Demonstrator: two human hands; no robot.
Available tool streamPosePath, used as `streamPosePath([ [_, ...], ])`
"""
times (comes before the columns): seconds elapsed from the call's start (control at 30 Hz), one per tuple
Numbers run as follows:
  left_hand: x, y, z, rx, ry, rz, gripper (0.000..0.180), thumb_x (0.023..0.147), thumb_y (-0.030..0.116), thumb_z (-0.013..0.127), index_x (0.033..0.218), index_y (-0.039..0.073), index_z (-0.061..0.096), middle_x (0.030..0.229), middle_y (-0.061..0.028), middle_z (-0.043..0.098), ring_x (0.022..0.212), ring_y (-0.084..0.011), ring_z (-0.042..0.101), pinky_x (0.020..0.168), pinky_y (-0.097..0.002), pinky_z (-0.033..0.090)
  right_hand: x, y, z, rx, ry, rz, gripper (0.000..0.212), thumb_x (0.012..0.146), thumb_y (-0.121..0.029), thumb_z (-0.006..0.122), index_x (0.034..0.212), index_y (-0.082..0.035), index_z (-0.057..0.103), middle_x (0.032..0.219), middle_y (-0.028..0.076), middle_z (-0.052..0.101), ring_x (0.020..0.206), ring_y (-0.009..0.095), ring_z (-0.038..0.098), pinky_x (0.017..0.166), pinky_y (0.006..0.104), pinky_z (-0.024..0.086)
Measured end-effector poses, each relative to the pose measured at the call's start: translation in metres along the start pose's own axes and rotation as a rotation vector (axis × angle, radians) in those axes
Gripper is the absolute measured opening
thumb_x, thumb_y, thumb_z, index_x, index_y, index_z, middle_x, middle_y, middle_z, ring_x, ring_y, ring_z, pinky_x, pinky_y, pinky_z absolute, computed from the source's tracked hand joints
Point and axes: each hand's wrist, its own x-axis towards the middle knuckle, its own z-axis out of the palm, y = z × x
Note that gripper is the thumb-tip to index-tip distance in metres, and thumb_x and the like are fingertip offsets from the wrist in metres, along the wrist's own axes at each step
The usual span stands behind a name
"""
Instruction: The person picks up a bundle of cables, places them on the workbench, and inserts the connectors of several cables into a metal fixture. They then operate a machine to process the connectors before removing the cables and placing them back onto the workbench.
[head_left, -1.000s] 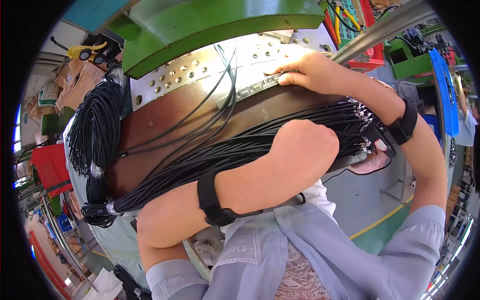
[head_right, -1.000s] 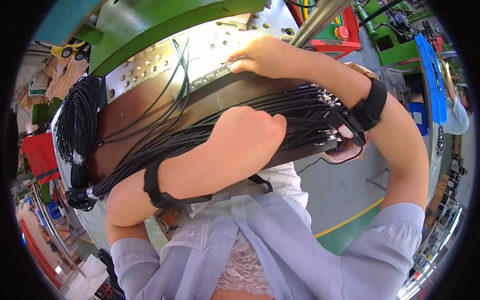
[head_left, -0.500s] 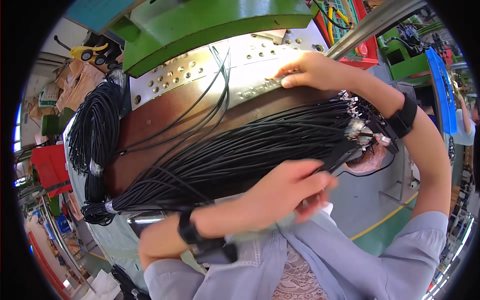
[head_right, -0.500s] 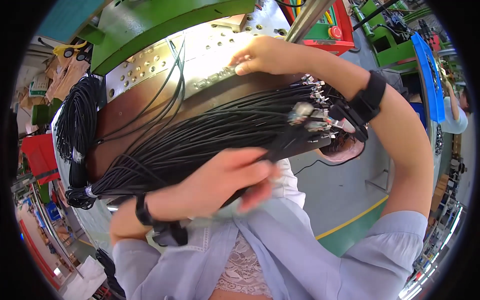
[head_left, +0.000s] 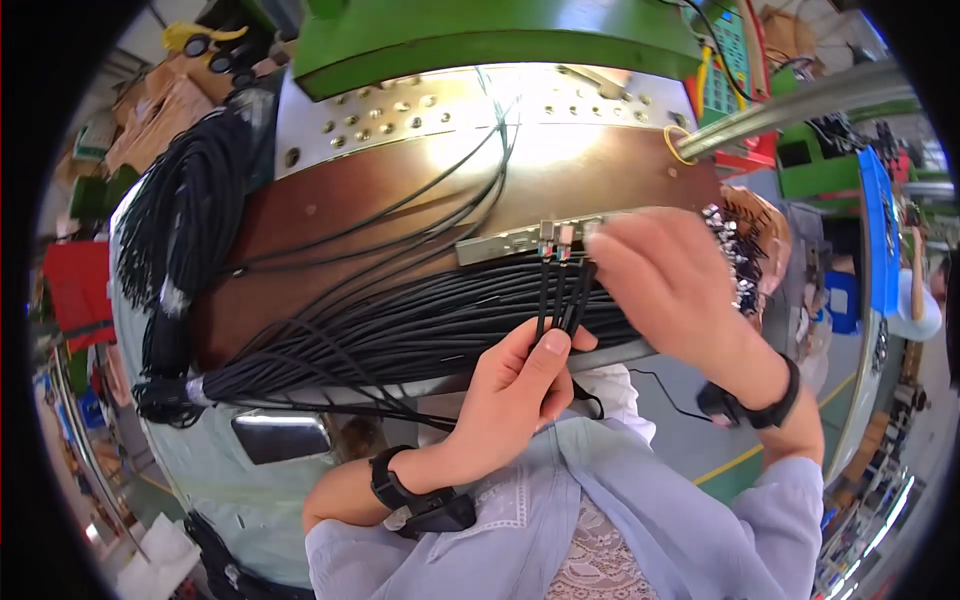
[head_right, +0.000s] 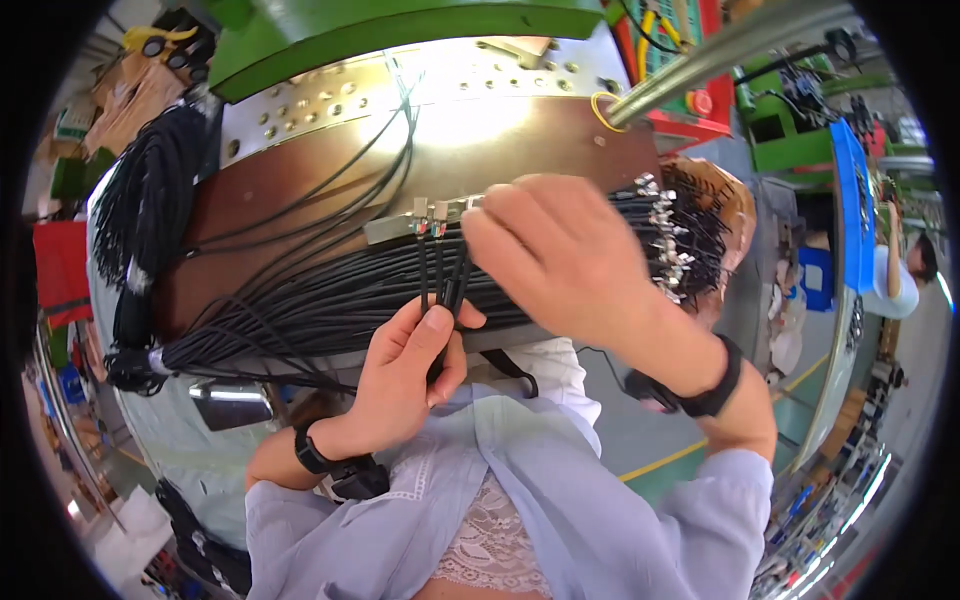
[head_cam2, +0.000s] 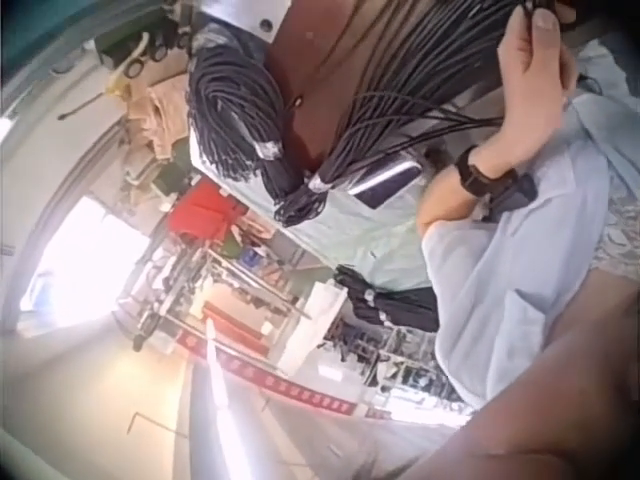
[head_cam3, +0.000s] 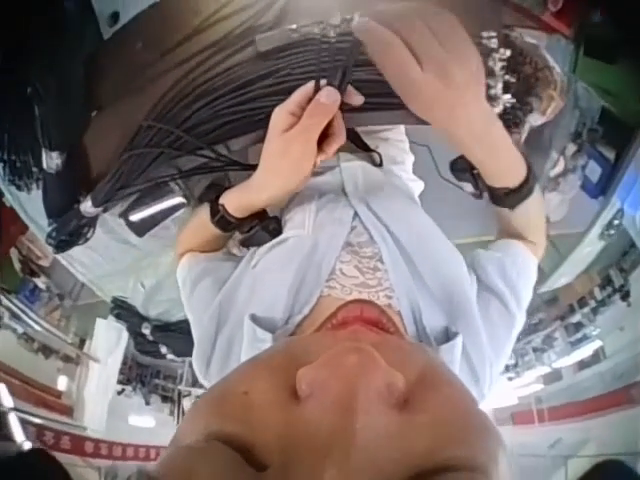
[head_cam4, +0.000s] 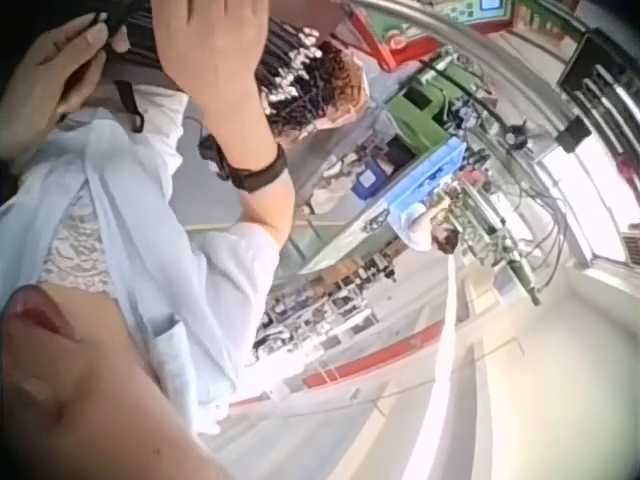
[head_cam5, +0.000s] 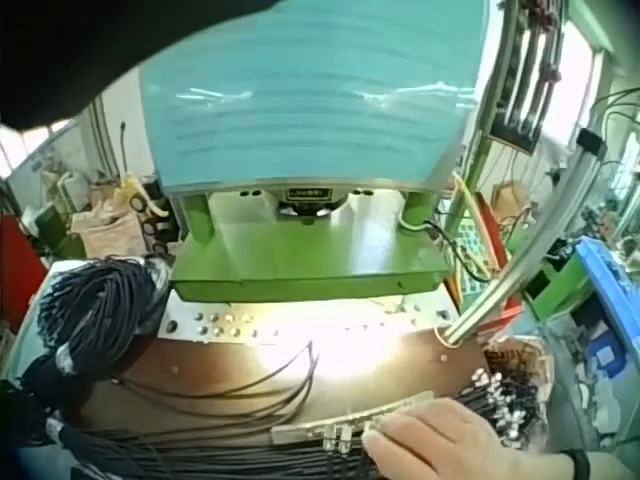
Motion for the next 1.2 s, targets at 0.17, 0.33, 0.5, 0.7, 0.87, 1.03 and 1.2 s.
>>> streamPosePath([
  [0.17, 0.006, 0.003, 0.005, -0.067, 0.381, 0.237, 0.027, 0.101, 0.023, 0.037, 0.103, 0.001, 0.053, 0.064, -0.0031, 0.054, 0.051, -0.0071, 0.045, 0.05, -0.0208, 0.038, -0.006, 0.006, 0.039, 0.145, 0.032, 0.169, 0.018, 0.075, 0.0, 0.065, 0.09, -0.003, 0.057, 0.091, 0.012, 0.062, 0.08, 0.028, 0.06, 0.066, 0.0333, 0.05],
  [0.33, -0.009, 0.01, -0.018, -0.088, 0.111, 0.285, 0.026, 0.101, 0.021, 0.037, 0.101, 0.0, 0.051, 0.069, -0.0068, 0.058, 0.055, -0.0099, 0.05, 0.055, -0.0221, 0.042, 0.011, -0.002, 0.068, 0.418, -0.032, 0.266, 0.018, 0.075, 0.003, 0.064, 0.088, -0.004, 0.054, 0.092, 0.011, 0.063, 0.085, 0.029, 0.062, 0.068, 0.035, 0.05],
  [0.5, -0.01, 0.012, -0.018, -0.118, 0.044, 0.151, 0.025, 0.1, 0.021, 0.037, 0.1, 0.0, 0.051, 0.068, -0.0067, 0.057, 0.055, -0.0101, 0.051, 0.054, -0.022, 0.042, 0.009, -0.004, 0.064, 0.438, -0.055, 0.269, 0.019, 0.075, 0.005, 0.062, 0.089, -0.004, 0.055, 0.094, 0.011, 0.063, 0.087, 0.03, 0.061, 0.071, 0.035, 0.05],
  [0.7, -0.006, 0.016, -0.014, -0.097, 0.024, 0.026, 0.025, 0.1, 0.02, 0.038, 0.097, 0.0, 0.053, 0.069, -0.0063, 0.059, 0.057, -0.0092, 0.053, 0.056, -0.0223, 0.045, 0.025, -0.011, 0.043, 0.221, 0.064, 0.116, 0.022, 0.073, 0.006, 0.063, 0.091, -0.005, 0.056, 0.092, 0.011, 0.061, 0.082, 0.029, 0.06, 0.069, 0.0347, 0.049],
  [0.87, -0.01, 0.019, -0.013, 0.183, -0.239, -0.133, 0.029, 0.1, 0.017, 0.033, 0.096, -0.002, 0.054, 0.072, -0.0098, 0.061, 0.061, -0.0129, 0.057, 0.058, -0.0238, 0.047, 0.009, 0.001, 0.043, 0.196, 0.156, 0.198, 0.021, 0.071, 0.005, 0.064, 0.088, -0.005, 0.058, 0.085, 0.009, 0.058, 0.076, 0.026, 0.057, 0.066, 0.0341, 0.048],
  [1.03, -0.008, 0.025, -0.015, 0.402, -0.026, 0.276, 0.031, 0.1, 0.017, 0.032, 0.099, -0.005, 0.054, 0.077, -0.0114, 0.064, 0.068, -0.0139, 0.061, 0.065, -0.0246, 0.049, 0.005, 0.004, 0.048, 0.344, -0.022, 0.205, 0.017, 0.071, 0.003, 0.064, 0.085, -0.005, 0.059, 0.084, 0.008, 0.057, 0.075, 0.027, 0.057, 0.064, 0.0343, 0.047],
  [1.2, -0.004, 0.027, -0.014, 0.164, -0.151, 0.006, 0.032, 0.1, 0.017, 0.032, 0.1, -0.006, 0.054, 0.078, -0.0129, 0.065, 0.069, -0.0145, 0.061, 0.066, -0.0252, 0.049, 0.01, 0.008, 0.045, 0.302, -0.188, 0.249, 0.015, 0.072, 0.001, 0.065, 0.085, -0.004, 0.059, 0.087, 0.009, 0.058, 0.075, 0.027, 0.058, 0.062, 0.0334, 0.048],
])
